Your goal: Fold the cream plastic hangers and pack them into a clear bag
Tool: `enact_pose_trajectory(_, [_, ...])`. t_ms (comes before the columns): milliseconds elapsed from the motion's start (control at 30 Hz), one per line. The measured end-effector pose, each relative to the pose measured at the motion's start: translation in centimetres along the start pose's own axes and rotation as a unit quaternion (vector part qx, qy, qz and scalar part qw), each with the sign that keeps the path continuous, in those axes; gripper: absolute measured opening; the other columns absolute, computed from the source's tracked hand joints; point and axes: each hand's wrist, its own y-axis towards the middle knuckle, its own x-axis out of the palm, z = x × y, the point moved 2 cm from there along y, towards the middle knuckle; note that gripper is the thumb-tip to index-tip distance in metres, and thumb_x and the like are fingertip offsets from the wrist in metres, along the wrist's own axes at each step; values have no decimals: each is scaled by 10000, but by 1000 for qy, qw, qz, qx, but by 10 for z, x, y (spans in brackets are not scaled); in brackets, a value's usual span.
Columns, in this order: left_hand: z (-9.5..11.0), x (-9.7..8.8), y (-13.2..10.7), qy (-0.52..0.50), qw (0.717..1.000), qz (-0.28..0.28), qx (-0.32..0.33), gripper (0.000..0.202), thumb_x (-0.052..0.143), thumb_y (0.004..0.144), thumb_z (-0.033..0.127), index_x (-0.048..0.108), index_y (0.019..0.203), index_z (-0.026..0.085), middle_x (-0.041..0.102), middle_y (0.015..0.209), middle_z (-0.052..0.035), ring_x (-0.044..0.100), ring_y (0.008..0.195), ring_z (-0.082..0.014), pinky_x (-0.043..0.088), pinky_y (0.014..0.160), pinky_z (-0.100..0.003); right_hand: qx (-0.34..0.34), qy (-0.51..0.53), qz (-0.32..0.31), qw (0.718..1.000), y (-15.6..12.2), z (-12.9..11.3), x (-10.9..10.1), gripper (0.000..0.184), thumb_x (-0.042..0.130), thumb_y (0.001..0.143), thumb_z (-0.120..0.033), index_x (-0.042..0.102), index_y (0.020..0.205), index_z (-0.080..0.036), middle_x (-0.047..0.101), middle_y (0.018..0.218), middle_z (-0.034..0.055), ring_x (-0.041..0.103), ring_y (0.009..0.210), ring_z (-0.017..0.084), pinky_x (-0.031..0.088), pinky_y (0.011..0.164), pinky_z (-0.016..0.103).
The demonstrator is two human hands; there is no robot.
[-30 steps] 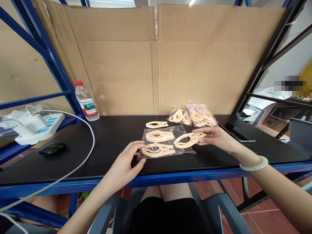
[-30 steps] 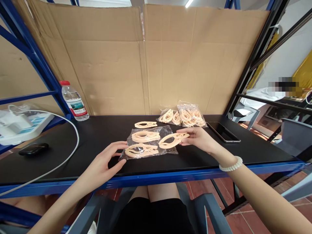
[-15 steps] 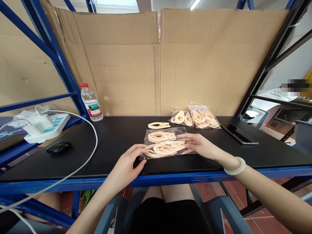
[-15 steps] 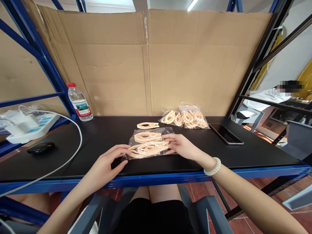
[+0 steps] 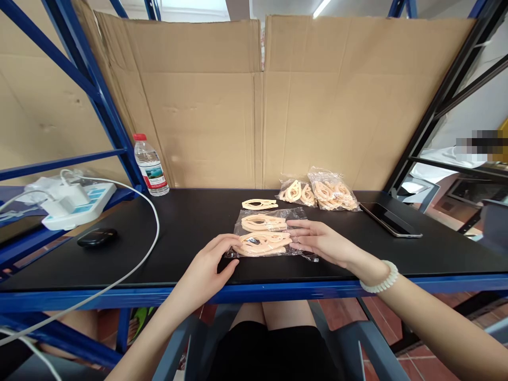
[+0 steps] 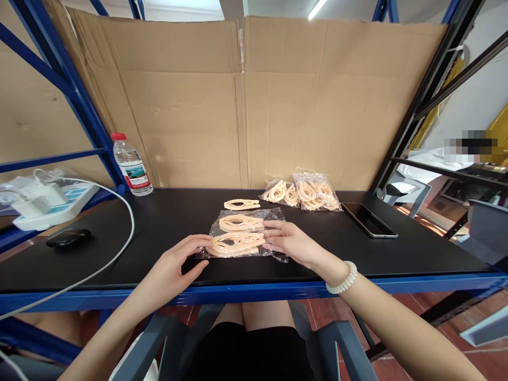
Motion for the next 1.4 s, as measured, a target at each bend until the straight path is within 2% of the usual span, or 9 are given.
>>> enact_pose_trajectory(267, [-4, 2, -1, -9, 1000, 6, 0, 219, 497, 879, 181, 605, 1063, 232, 592, 1219, -54, 610, 1097, -205, 524, 964, -363, 97, 173, -15, 980, -21, -12, -9, 452, 644, 757, -17, 550, 1196, -77, 643, 1228, 185, 631, 1138, 248, 457, 1074, 389])
enact_pose_trajectory(533, [-2, 1, 0, -5, 1000, 22, 0, 208, 487, 886, 197, 616, 1046, 222, 611, 1203, -72, 625, 1079, -221, 542, 946, -381, 86, 177, -108, 975, -13, -10, 1, 293, 656, 783, -105, 657, 1075, -124, 704, 1128, 126, 651, 1105, 224, 453, 1071, 361])
enact_pose_trajectory(733, [1, -1, 0, 14, 999, 29, -6, 202, 475, 884, 198, 617, 1025, 226, 613, 1205, -71, 628, 1070, -221, 533, 941, -374, 87, 163, -79, 980, -14, -8, -3, 287, 641, 757, -106, 662, 1041, -135, 690, 1161, 135, 613, 1166, 242, 435, 1088, 380])
enact_pose_trajectory(900, [2, -1, -1, 38, 999, 29, -15, 204, 483, 873, 205, 607, 1035, 220, 587, 1253, -89, 591, 1143, -250, 502, 973, -410, 22, 113, -13, 993, -19, -23, -18, 371, 672, 747, -133, 635, 1114, -179, 556, 1370, 118, 534, 1259, 265, 449, 1071, 420])
enact_pose_trajectory(1033, [2, 0, -1, 46, 999, 17, -14, 228, 475, 875, 200, 597, 1066, 222, 562, 1293, -92, 569, 1180, -253, 479, 999, -433, -109, -42, -5, 993, 8, -47, -26, 323, 607, 848, -209, 620, 1167, -162, 632, 1265, 119, 576, 1208, 231, 467, 1046, 393])
enact_pose_trajectory(1100, [2, 1, -1, 46, 999, 14, -9, 235, 472, 880, 199, 596, 1078, 224, 564, 1292, -90, 570, 1181, -249, 477, 1002, -430, -190, -252, -2, 949, 35, -57, -25, 300, 507, 925, -235, 623, 1184, -137, 647, 1234, 132, 616, 1143, 220, 498, 999, 379])
enact_pose_trajectory(1133, [2, 1, -1, 47, 999, 14, -7, 234, 473, 883, 200, 596, 1080, 224, 567, 1290, -90, 571, 1180, -249, 478, 1002, -430, -222, -387, 5, 895, 50, -59, -23, 303, 473, 943, -227, 630, 1186, -137, 664, 1200, 129, 639, 1093, 212, 514, 967, 371])
enact_pose_trajectory(1300, [2, 1, 0, 51, 998, 22, 5, 243, 487, 880, 198, 601, 1093, 219, 575, 1287, -101, 574, 1182, -257, 480, 1003, -445, -209, -524, -32, 825, 127, -53, -9, 272, 665, 819, -119, 681, 1090, -105, 688, 1126, 140, 646, 1031, 252, 479, 973, 401])
enact_pose_trajectory(1400, [2, 1, -1, 53, 998, 24, 8, 259, 490, 880, 192, 600, 1112, 220, 577, 1287, -103, 575, 1184, -256, 479, 1008, -445, -189, -583, -69, 787, 154, -45, -1, 279, 658, 876, -241, 630, 1131, -132, 640, 1179, 102, 615, 1069, 239, 484, 946, 456])
